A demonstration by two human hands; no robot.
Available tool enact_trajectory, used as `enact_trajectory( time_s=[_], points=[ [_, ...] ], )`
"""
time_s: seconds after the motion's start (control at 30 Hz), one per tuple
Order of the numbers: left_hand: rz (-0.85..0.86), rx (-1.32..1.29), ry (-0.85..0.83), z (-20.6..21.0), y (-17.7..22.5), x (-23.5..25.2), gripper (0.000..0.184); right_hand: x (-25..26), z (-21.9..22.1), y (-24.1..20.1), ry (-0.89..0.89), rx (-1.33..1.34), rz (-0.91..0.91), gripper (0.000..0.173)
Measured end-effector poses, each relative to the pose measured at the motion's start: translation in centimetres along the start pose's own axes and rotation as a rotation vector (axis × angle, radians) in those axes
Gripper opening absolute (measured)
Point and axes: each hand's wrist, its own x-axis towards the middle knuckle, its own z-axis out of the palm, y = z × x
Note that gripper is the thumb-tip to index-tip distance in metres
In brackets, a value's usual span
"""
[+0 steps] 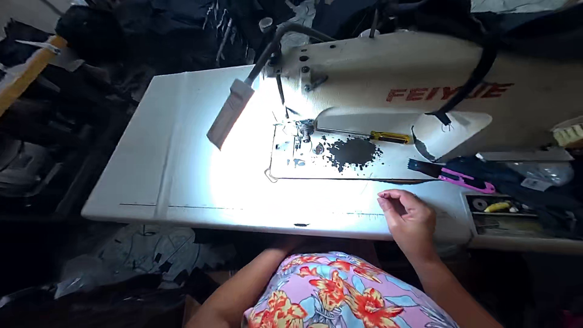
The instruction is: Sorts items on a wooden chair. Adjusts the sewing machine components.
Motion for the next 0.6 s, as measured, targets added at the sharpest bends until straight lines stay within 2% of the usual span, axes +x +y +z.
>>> enact_trajectory(
  time_s=[0.13,0.23,0.33,0.4,0.6],
  points=[
    [0.254,0.134,0.211,2.5,-4.0,1.4,0.048,0.2,-0.1,-0.2,0.017,0.059,0.045,0.014],
    [0.412,0.135,0.255,3.0,-7.3,0.9,0.040,0.4,0.0,-0.1,0.062,0.108,0.054,0.015],
    [0.471,0.142,0.280,3.3,-9.9,0.3,0.041,0.9,0.0,-0.1,0.073,0.133,0.068,0.024],
    [0.513,0.070,0.376,4.4,-11.6,0.1,0.038,1.1,0.0,0.0,0.072,0.143,0.079,0.026],
    [0.648,-0.117,0.643,7.3,-13.6,0.3,0.038,1.3,0.4,0.1,0.099,0.134,0.053,0.017]
  ],
)
